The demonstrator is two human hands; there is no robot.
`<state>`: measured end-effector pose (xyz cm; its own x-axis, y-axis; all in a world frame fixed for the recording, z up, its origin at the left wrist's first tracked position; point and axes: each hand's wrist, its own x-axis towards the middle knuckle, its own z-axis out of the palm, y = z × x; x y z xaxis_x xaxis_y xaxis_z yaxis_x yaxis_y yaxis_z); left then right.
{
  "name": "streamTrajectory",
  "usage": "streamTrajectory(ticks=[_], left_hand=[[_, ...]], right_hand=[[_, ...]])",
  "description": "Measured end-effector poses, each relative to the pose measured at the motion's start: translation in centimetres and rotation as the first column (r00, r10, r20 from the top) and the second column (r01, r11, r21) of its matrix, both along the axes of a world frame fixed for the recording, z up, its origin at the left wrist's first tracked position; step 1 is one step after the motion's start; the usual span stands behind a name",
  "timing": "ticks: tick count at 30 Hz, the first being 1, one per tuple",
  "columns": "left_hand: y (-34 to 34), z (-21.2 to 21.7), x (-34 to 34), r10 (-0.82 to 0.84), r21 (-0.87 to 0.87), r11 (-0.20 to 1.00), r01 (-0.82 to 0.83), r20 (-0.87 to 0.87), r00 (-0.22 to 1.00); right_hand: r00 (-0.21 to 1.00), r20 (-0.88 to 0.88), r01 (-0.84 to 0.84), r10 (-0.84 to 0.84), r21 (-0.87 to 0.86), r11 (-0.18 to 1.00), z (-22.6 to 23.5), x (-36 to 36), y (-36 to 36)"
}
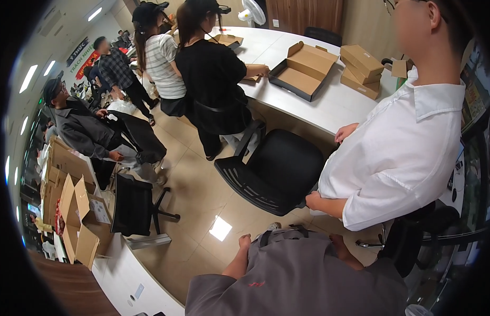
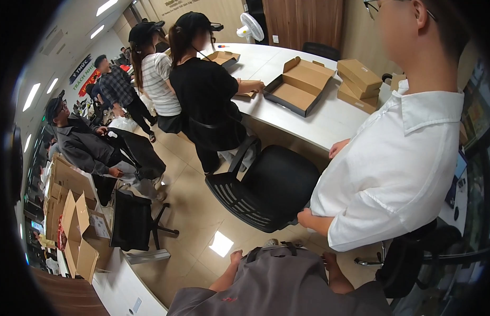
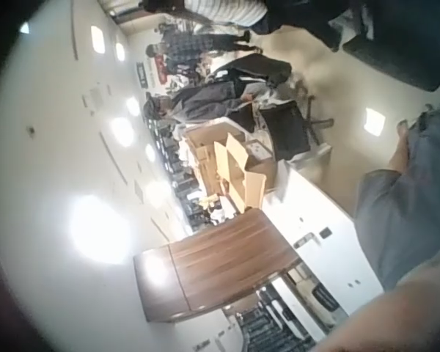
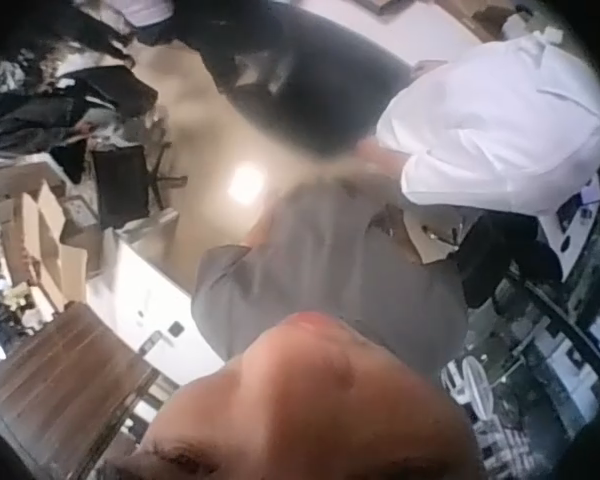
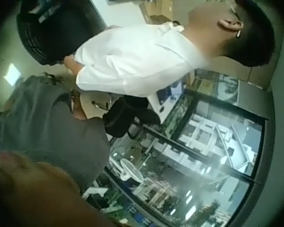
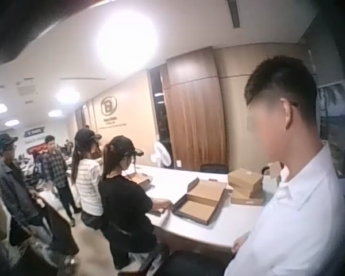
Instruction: Assemble and fold various cardboard box components and packaging inserts for product shipment.
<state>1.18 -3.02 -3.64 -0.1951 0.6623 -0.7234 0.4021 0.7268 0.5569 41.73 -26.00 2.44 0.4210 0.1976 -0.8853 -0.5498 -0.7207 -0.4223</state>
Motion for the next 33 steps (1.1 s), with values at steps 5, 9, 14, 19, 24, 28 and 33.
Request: streamTrajectory(ticks=[5,9,14,19,24,28,33], left_hand=[[0.2,0.7,-0.1,0.002,-0.027,1.0,-0.002,0.003,1.0],[-0.1,2.0,0.0,0.042,0.017,0.999,-0.042,-0.008,0.999],[-0.6,2.5,-0.4,0.014,0.029,1.0,-0.013,-0.031,0.999],[-1.5,0.6,-1.4,0.072,0.065,0.996,-0.069,-0.057,0.996],[-2.4,-0.6,-1.8,0.124,-0.03,0.992,-0.125,-0.019,0.992],[-2.8,0.3,-1.5,0.157,-0.032,0.987,-0.158,-0.022,0.987],[-3.4,1.8,-0.7,0.183,-0.055,0.982,-0.18,0.036,0.983]], right_hand=[[0.998,-0.02,0.064,-0.065,-0.032,0.997,-0.2,-0.2,0.6],[0.997,-0.071,0.032,-0.032,-0.003,0.999,0.0,-0.4,0.8],[1.0,0.0,-0.031,0.031,-0.012,0.999,0.7,-0.8,0.9],[0.998,-0.037,-0.053,0.055,0.059,0.997,0.6,-0.8,1.4],[0.996,-0.059,-0.054,0.061,0.12,0.991,1.5,-0.6,2.2],[0.992,-0.021,-0.127,0.128,0.029,0.991,1.8,-0.1,2.6],[0.943,0.098,-0.306,0.318,-0.12,0.944,-2.6,1.9,1.7]])
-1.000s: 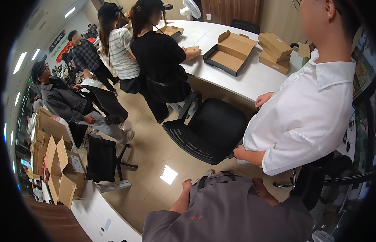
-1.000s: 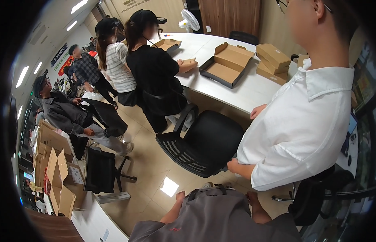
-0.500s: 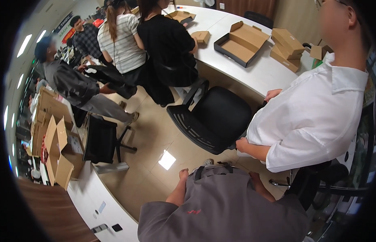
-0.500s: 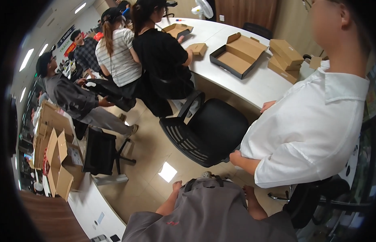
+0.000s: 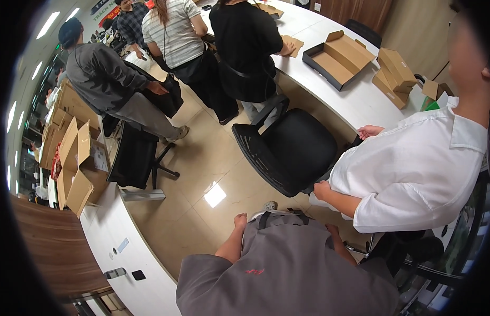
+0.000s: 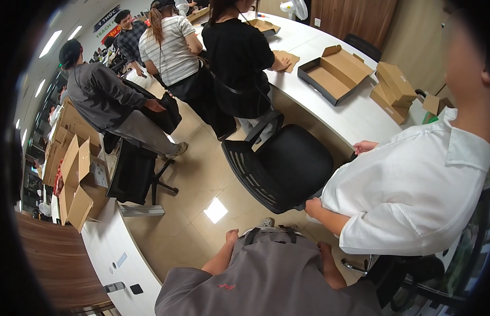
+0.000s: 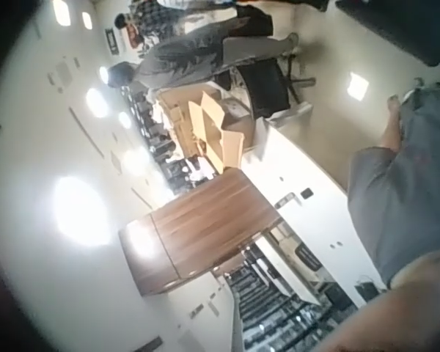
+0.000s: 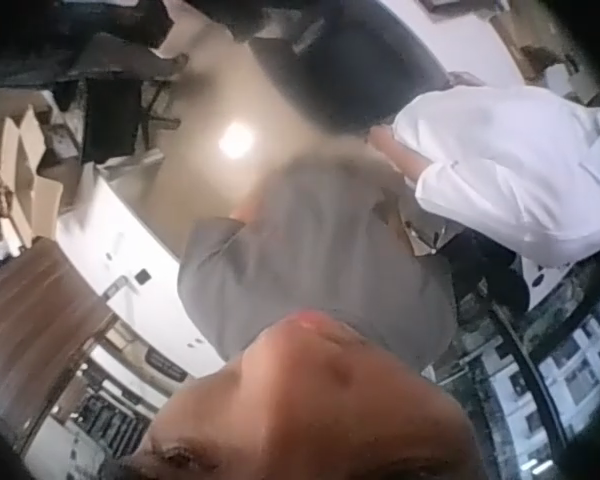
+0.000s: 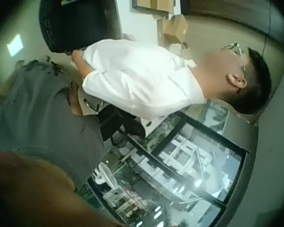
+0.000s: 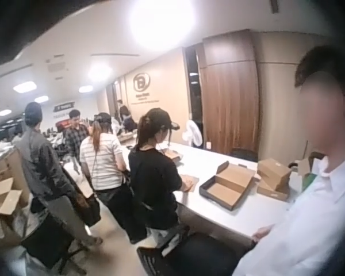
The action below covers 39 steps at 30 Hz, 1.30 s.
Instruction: Assemble and fold various cardboard box components and packaging inserts for product shipment.
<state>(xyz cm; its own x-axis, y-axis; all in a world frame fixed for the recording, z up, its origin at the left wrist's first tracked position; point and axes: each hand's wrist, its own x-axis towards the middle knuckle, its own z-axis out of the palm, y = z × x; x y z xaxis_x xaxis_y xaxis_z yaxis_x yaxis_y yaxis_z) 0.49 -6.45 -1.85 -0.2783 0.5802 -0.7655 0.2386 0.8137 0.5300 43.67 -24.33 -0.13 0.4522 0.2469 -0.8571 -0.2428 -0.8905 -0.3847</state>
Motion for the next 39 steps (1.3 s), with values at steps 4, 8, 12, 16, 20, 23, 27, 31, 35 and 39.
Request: streamTrajectory(ticks=[4,8,12,16,20,23,27,31,35,39], left_hand=[[-0.4,0.6,0.6,0.07,0.093,0.993,-0.067,-0.032,0.997],[-0.1,1.2,1.1,0.046,0.083,0.996,-0.043,-0.037,0.998],[-0.1,1.5,1.3,-0.062,0.036,0.997,0.064,-0.063,0.996],[-0.4,0.7,0.9,-0.027,0.049,0.998,0.031,-0.074,0.997],[-0.3,-0.5,0.4,-0.023,0.07,0.997,0.031,-0.106,0.994],[-0.2,-0.7,0.3,-0.038,0.065,0.997,0.046,-0.119,0.992],[-0.1,-0.2,0.3,-0.047,0.037,0.998,0.051,-0.1,0.994],[0.1,0.2,0.3,-0.076,0.056,0.995,0.084,-0.139,0.987],[0.4,0.2,0.2,-0.09,0.043,0.994,0.096,-0.12,0.989],[0.7,0.1,0.0,-0.103,0.043,0.993,0.106,-0.068,0.992]], right_hand=[[0.963,0.104,-0.262,0.249,0.144,0.954,-3.8,1.5,-1.6],[0.986,0.057,-0.166,0.158,0.206,0.964,-4.7,2.0,-2.2],[0.992,0.01,-0.129,0.129,0.139,0.982,-3.5,1.6,-2.0],[1.0,0.005,-0.023,0.023,0.085,0.996,-1.1,0.7,-1.7],[0.992,0.037,0.117,-0.12,0.058,0.991,1.0,-0.5,-1.1],[0.989,-0.038,0.145,-0.142,0.105,0.984,1.3,-0.7,-0.9],[0.999,-0.047,0.014,-0.005,0.185,0.983,0.7,-0.6,-1.1],[0.998,-0.055,0.04,-0.033,0.131,0.991,0.5,-0.7,-1.2],[0.991,-0.043,0.132,-0.129,0.085,0.988,1.6,-1.3,-1.0],[0.982,-0.118,0.16,-0.148,0.1,0.982,2.7,-2.0,-1.1]])
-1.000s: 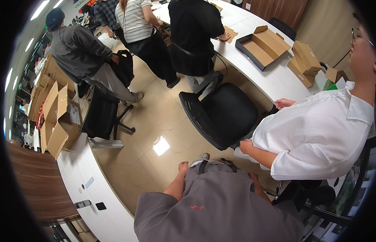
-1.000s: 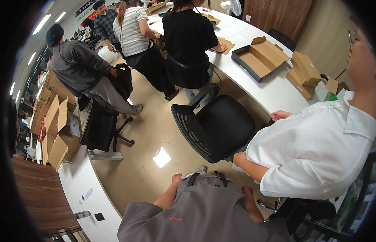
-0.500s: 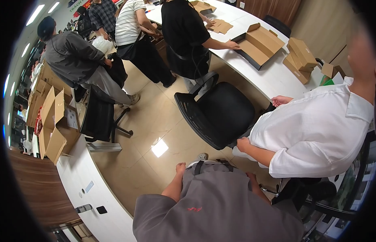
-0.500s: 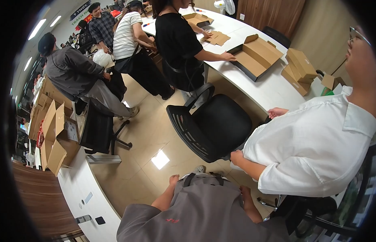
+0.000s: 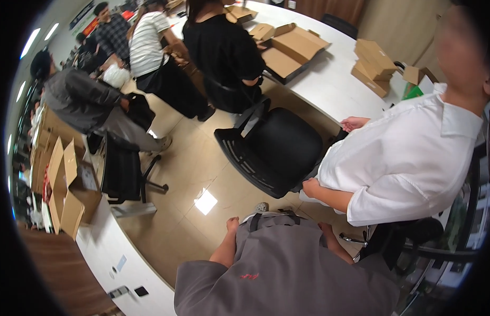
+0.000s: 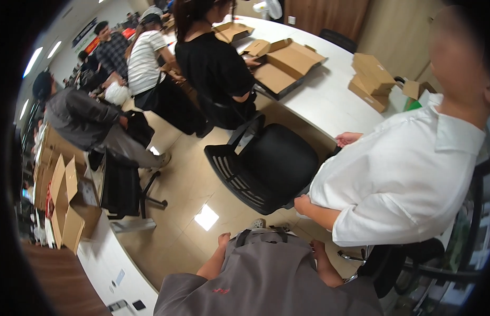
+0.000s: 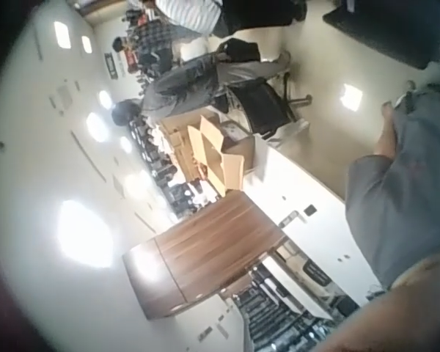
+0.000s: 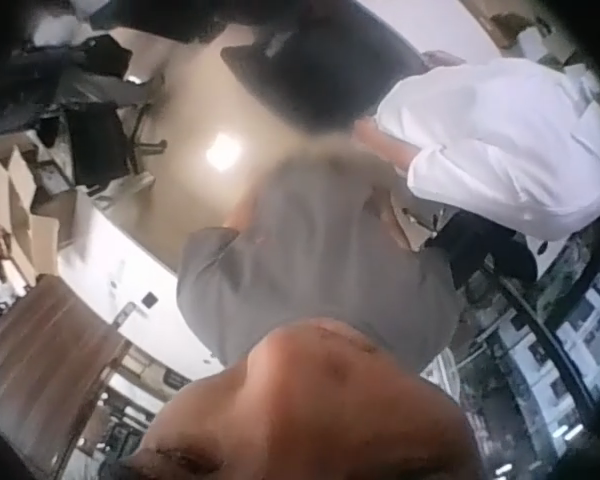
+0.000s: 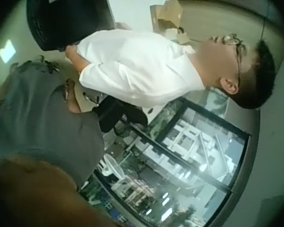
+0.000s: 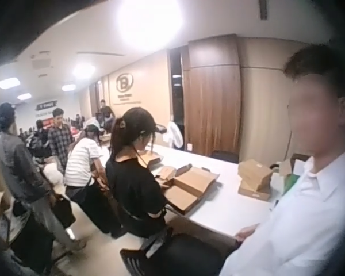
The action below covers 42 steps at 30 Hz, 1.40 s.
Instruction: Assemble and fold various cardboard box components and packaging inserts for product shipment.
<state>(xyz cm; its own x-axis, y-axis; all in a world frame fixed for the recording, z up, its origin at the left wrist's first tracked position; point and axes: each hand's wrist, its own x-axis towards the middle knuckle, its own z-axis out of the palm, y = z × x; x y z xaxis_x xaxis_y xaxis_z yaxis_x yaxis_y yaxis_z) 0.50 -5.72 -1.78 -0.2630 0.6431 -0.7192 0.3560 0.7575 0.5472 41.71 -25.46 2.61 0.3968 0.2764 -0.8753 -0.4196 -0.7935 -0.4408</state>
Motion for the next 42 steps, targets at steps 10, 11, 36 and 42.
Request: streamTrajectory(ticks=[10,11,36,42], left_hand=[[1.2,-0.5,-0.3,-0.097,0.026,0.995,0.097,0.02,0.995],[1.4,-0.3,-0.2,-0.1,0.049,0.994,0.1,0.011,0.995],[20.8,18.6,12.9,-0.152,0.52,0.837,-0.17,0.52,0.84],[21.8,18.2,12.8,-0.176,0.528,0.837,-0.147,0.513,0.84]], right_hand=[[0.968,0.014,0.253,-0.252,-0.029,0.967,-1.2,-1.2,-0.7],[0.969,-0.034,0.245,-0.246,-0.011,0.969,-1.3,-1.5,-0.8],[0.899,0.423,-0.071,0.113,-0.114,0.991,-2.3,-8.3,1.3],[0.915,0.402,0.017,0.041,-0.141,0.99,-1.4,-8.7,0.3]])
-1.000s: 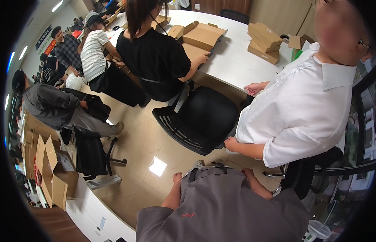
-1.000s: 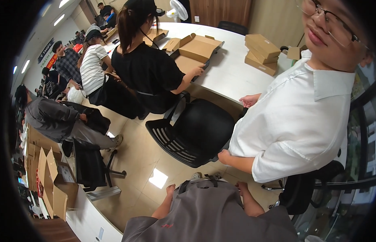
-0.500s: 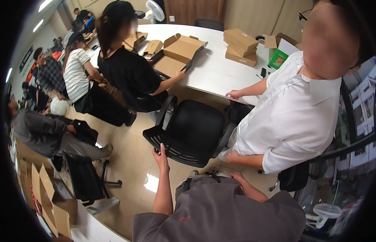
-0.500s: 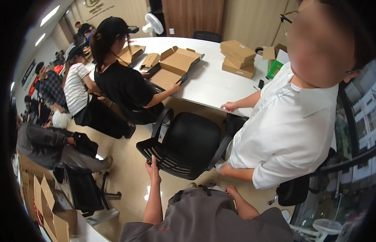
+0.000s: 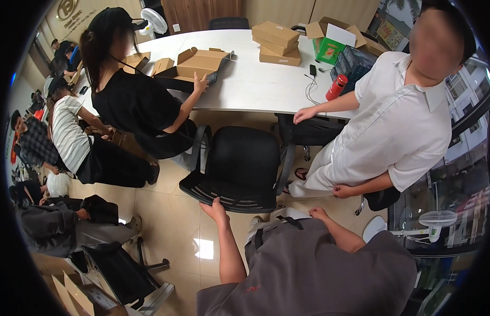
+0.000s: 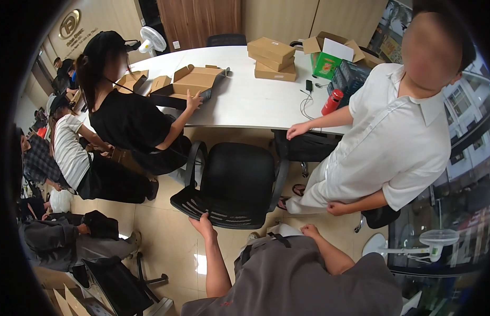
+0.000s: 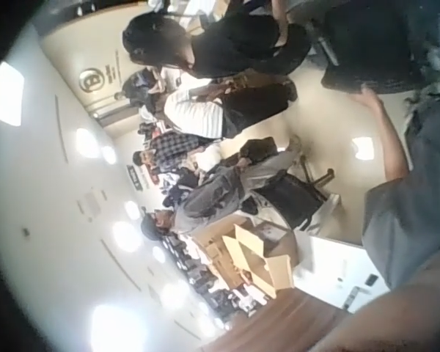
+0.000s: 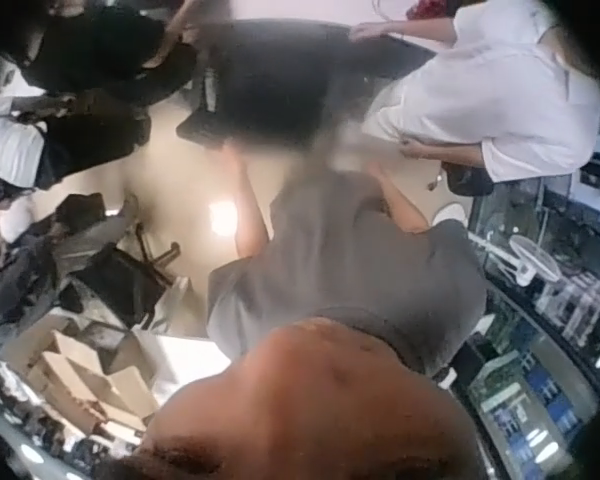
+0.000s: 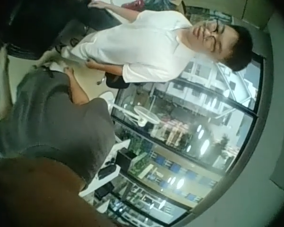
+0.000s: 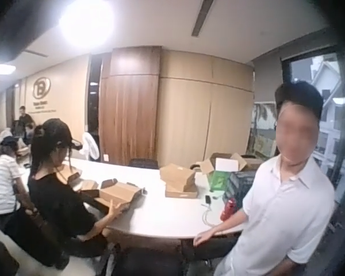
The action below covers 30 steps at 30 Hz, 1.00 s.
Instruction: Assemble and fold various cardboard box components and packaging inserts for product shipment.
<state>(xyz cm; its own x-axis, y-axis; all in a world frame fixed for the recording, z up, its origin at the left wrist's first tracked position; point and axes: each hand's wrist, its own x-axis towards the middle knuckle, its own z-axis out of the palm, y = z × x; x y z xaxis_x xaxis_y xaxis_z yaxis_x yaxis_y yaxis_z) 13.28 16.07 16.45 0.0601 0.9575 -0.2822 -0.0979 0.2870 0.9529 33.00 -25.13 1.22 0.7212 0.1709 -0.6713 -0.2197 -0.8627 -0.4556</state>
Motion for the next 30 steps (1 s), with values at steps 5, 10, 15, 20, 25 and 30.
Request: streamTrajectory(ticks=[5,10,15,20,25,30], left_hand=[[0.8,0.0,0.1,0.014,0.01,1.0,-0.013,-0.032,0.999],[2.0,0.6,0.0,-0.024,-0.011,1.0,0.024,-0.02,1.0],[3.2,0.3,0.0,-0.031,-0.005,1.0,0.031,-0.005,1.0],[4.0,-0.6,-0.1,-0.08,0.021,0.996,0.082,-0.056,0.995],[4.3,-1.1,0.0,-0.086,0.023,0.996,0.087,-0.072,0.994],[4.3,-1.0,0.2,-0.059,0.024,0.998,0.06,-0.028,0.998]], right_hand=[[0.995,0.004,-0.102,0.102,0.021,0.995,0.3,-0.3,0.3],[0.972,0.058,-0.234,0.227,0.171,0.957,0.9,0.2,2.5],[0.992,-0.028,-0.124,0.125,0.038,0.992,0.8,0.4,4.6],[0.976,0.105,-0.191,0.191,-0.009,0.981,-0.1,0.0,5.0],[0.997,0.068,-0.034,0.031,0.04,0.999,-0.5,0.0,4.9],[0.989,0.054,-0.142,0.139,0.058,0.988,-0.5,1.1,5.8]])
